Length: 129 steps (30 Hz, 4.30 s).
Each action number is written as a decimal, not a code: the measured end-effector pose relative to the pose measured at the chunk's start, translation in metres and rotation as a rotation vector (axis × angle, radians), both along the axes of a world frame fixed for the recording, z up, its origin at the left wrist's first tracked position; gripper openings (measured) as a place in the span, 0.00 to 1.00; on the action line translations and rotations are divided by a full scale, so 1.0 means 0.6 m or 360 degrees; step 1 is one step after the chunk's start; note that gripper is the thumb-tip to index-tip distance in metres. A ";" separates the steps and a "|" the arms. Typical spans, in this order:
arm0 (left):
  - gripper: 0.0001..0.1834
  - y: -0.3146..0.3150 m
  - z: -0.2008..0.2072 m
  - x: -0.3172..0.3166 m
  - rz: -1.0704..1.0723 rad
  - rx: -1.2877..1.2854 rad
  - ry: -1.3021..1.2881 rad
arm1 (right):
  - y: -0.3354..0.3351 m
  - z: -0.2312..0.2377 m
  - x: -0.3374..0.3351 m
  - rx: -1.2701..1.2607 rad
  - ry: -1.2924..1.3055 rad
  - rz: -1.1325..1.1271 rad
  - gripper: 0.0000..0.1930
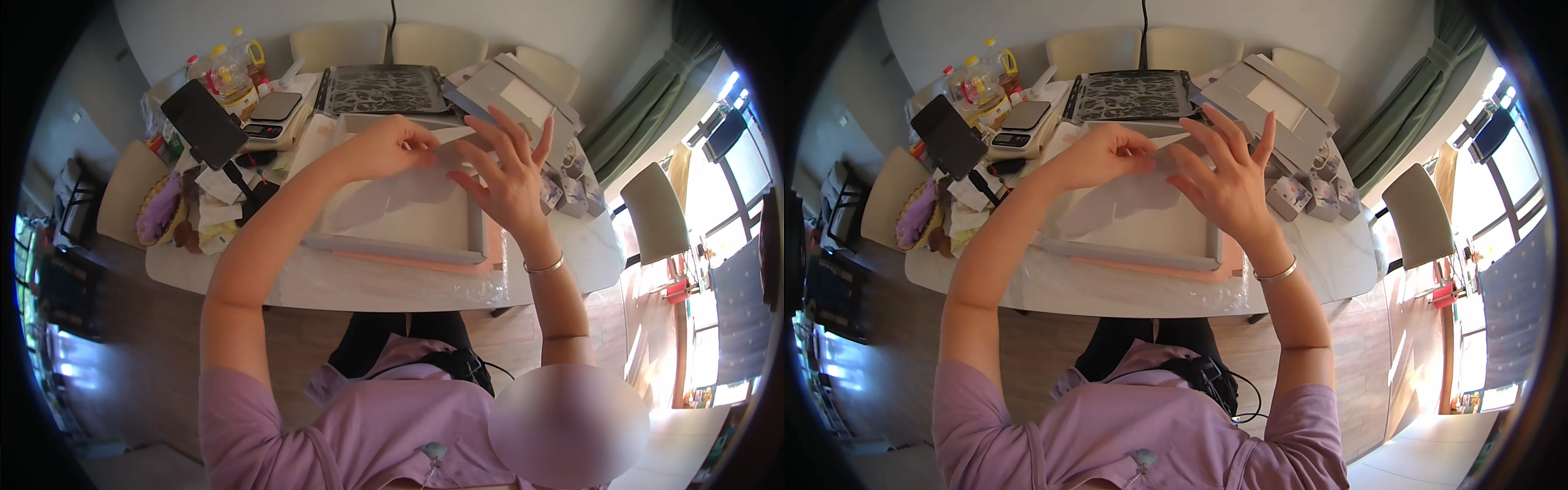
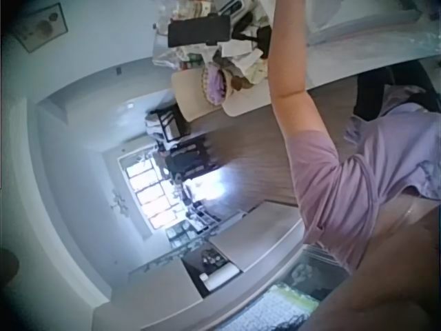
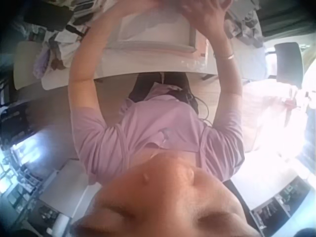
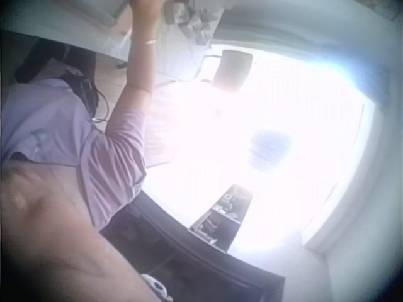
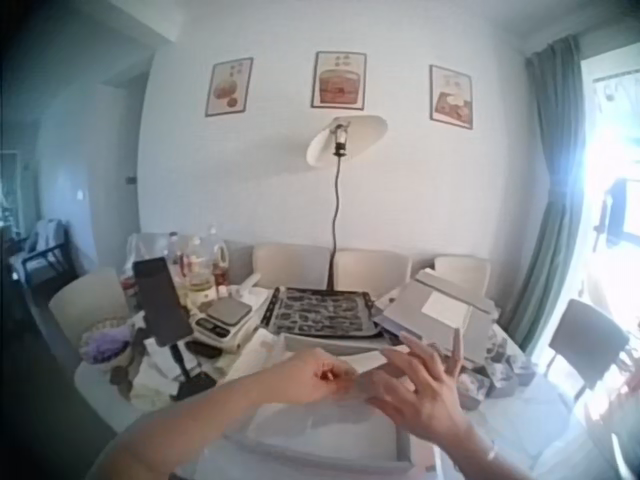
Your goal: The person assembles a white paper box by folding its sides and securing them with tape. They then place a patterned paper insert into the box and adjust the edges to fit.
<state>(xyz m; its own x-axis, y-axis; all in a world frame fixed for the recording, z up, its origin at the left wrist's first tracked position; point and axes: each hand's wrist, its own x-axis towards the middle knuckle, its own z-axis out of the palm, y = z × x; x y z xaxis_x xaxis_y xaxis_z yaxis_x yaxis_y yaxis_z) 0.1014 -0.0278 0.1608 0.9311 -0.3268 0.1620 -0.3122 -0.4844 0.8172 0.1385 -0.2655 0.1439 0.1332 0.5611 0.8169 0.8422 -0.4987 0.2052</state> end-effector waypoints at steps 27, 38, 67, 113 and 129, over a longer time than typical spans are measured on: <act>0.09 0.024 0.018 0.029 -0.0305 -0.0669 0.0679 | 0.000 0.018 0.013 0.0202 0.0022 0.0161 0.14; 0.09 0.043 0.030 0.016 -0.0255 -0.0375 0.0607 | -0.026 0.040 0.013 0.0132 -0.0075 0.0145 0.13; 0.12 0.041 0.023 -0.018 -0.0195 -0.0300 0.0485 | 0.002 0.014 -0.011 -0.0066 0.0109 0.0386 0.15; 0.06 0.038 -0.003 -0.063 0.0048 -0.0751 -0.0307 | 0.024 0.053 -0.022 0.0435 0.0258 0.0517 0.11; 0.07 -0.068 0.060 -0.030 -0.0118 -0.0551 -0.0348 | -0.075 0.052 -0.047 0.0603 0.0822 0.0510 0.15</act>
